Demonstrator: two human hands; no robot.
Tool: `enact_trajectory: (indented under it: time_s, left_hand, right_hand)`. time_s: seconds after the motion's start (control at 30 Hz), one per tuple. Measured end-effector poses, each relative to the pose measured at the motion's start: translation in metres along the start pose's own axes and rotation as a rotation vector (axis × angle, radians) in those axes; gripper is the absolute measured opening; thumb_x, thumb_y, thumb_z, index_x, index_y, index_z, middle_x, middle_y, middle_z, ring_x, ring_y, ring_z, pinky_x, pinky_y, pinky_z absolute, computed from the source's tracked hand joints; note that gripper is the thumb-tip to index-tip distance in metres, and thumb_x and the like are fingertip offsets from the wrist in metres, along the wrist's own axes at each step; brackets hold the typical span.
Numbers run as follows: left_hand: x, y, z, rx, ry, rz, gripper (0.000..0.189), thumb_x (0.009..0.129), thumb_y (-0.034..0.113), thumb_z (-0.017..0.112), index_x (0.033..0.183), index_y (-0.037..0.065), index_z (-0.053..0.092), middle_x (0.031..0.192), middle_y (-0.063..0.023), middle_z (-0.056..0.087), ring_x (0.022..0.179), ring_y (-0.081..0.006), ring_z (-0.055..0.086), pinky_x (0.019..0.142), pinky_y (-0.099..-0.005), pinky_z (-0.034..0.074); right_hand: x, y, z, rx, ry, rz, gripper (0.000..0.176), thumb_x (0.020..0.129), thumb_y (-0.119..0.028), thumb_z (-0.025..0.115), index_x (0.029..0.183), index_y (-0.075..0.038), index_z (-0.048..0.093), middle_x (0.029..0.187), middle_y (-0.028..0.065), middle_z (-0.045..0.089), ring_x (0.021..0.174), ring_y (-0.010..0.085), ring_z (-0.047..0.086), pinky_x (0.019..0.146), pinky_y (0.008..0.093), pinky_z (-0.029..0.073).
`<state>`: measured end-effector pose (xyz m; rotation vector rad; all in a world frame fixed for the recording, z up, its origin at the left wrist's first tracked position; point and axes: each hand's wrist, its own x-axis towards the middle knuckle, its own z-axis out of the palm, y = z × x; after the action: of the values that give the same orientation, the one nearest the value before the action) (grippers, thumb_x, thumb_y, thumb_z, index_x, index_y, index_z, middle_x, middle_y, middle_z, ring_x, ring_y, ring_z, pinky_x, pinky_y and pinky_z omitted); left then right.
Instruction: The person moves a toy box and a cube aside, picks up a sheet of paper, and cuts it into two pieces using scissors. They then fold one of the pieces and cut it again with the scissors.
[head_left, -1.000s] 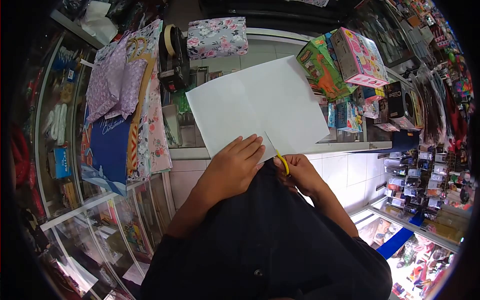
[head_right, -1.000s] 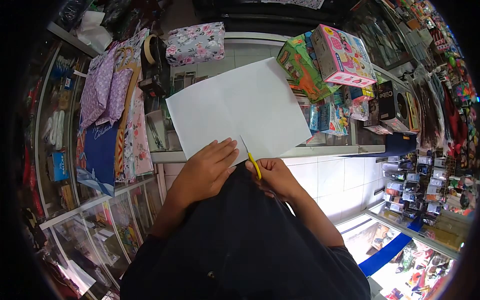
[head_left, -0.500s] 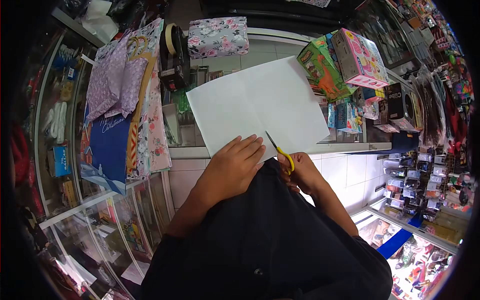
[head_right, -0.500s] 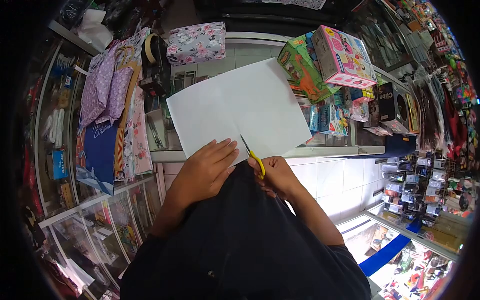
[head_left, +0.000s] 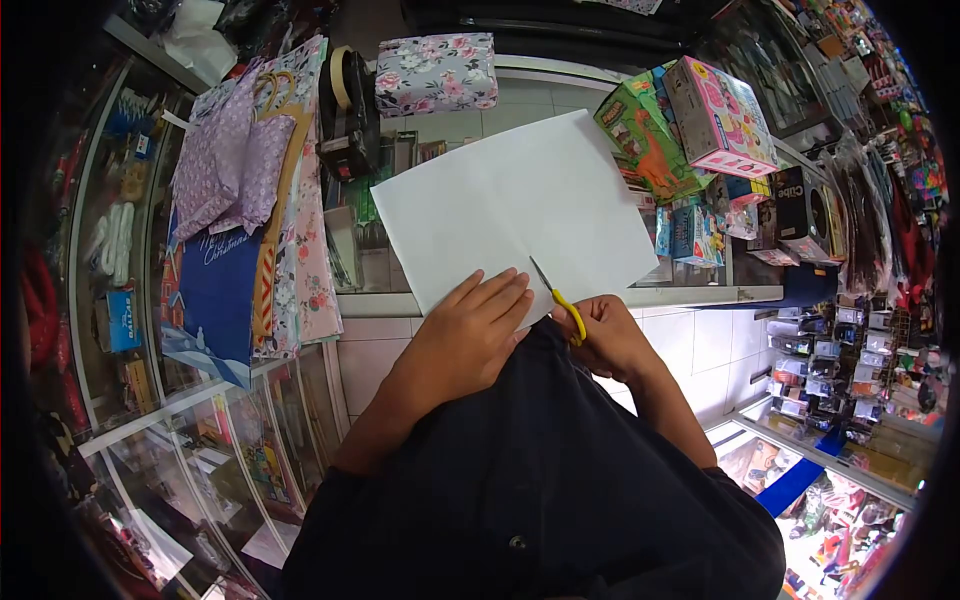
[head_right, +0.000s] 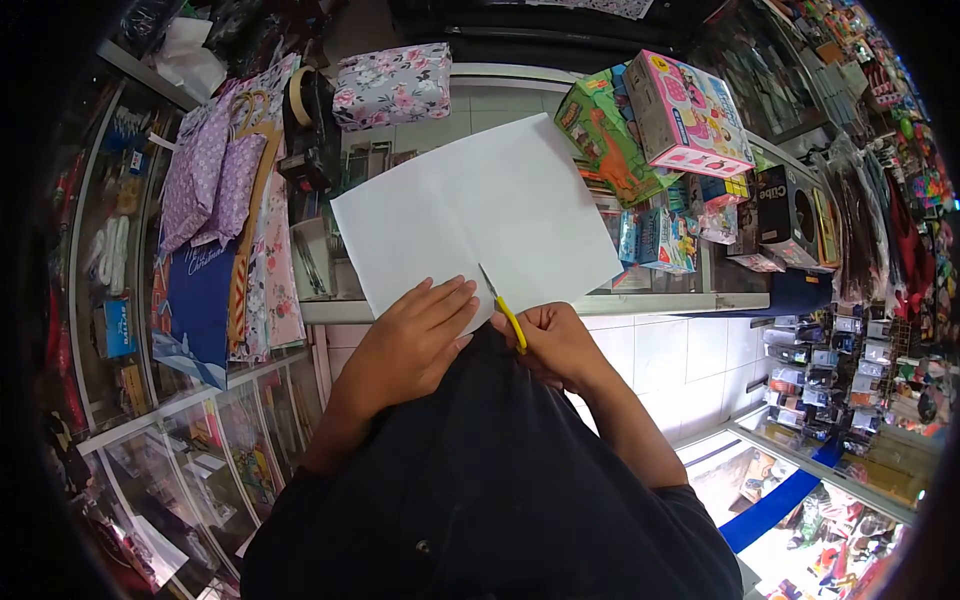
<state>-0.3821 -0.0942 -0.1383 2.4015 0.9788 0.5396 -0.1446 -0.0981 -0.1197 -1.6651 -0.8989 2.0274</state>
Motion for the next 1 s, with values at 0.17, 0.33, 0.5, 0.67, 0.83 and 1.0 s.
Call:
enact_trajectory:
  time_s: [0.17,0.33,0.5,0.67,0.83,1.0]
  left_hand:
    - [0.002,-0.001,-0.018,-0.052,-0.036,0.018,0.045,0.096,0.017,0.068,0.137,0.000,0.063,0.146,-0.0204,0.059,0.142,-0.0356,0.051,0.119,-0.0528,0.039]
    - [0.026,-0.030,-0.051,0.056,0.155,-0.092,0.047,0.096,0.030,0.070,0.133,0.000,0.067,0.139,-0.0232,0.063,0.136,-0.0361,0.056,0.118,-0.0505,0.040]
    - [0.080,-0.081,-0.058,-0.030,0.170,-0.254,0.050,0.094,0.025,0.071,0.138,0.003,0.064,0.148,-0.0225,0.058,0.144,-0.0380,0.049,0.121,-0.0486,0.037]
    - [0.089,-0.109,-0.029,0.090,0.127,-0.165,0.062,0.093,0.027,0.074,0.149,0.007,0.057,0.162,-0.0184,0.043,0.156,-0.0345,0.031,0.129,-0.0460,0.024]
    - [0.083,-0.110,-0.026,0.019,0.035,-0.191,0.074,0.089,0.030,0.078,0.155,0.010,0.050,0.171,-0.0146,0.030,0.159,-0.0339,0.022,0.132,-0.0454,0.015]
    - [0.083,-0.113,-0.025,0.019,0.046,-0.167,0.077,0.088,0.032,0.080,0.155,0.011,0.050,0.170,-0.0159,0.031,0.159,-0.0338,0.025,0.132,-0.0458,0.015]
  right_hand:
    - [0.010,0.012,-0.004,0.022,-0.021,-0.011,0.049,0.103,-0.035,0.071,0.065,-0.011,0.051,0.048,-0.0052,0.040,0.035,0.0061,0.032,0.035,0.0258,0.020]
    - [0.009,0.010,-0.004,-0.010,-0.042,0.009,0.049,0.103,-0.036,0.071,0.065,-0.011,0.050,0.048,-0.0057,0.040,0.035,0.0058,0.031,0.035,0.0260,0.020]
    - [0.014,0.019,-0.004,-0.042,-0.035,-0.016,0.050,0.103,-0.037,0.071,0.065,-0.012,0.050,0.050,-0.0080,0.039,0.039,0.0035,0.030,0.038,0.0253,0.019]
    - [0.014,0.024,-0.002,-0.020,0.009,-0.005,0.050,0.101,-0.040,0.073,0.064,-0.014,0.054,0.048,-0.0081,0.040,0.035,0.0030,0.027,0.035,0.0251,0.017]
    - [0.008,0.021,-0.002,0.059,0.023,0.033,0.049,0.100,-0.042,0.074,0.065,-0.014,0.055,0.048,-0.0083,0.039,0.034,0.0033,0.026,0.034,0.0252,0.016]
    - [0.006,0.013,0.000,0.015,0.044,0.050,0.052,0.101,-0.041,0.072,0.065,-0.011,0.049,0.049,-0.0064,0.037,0.034,0.0061,0.029,0.035,0.0262,0.018]
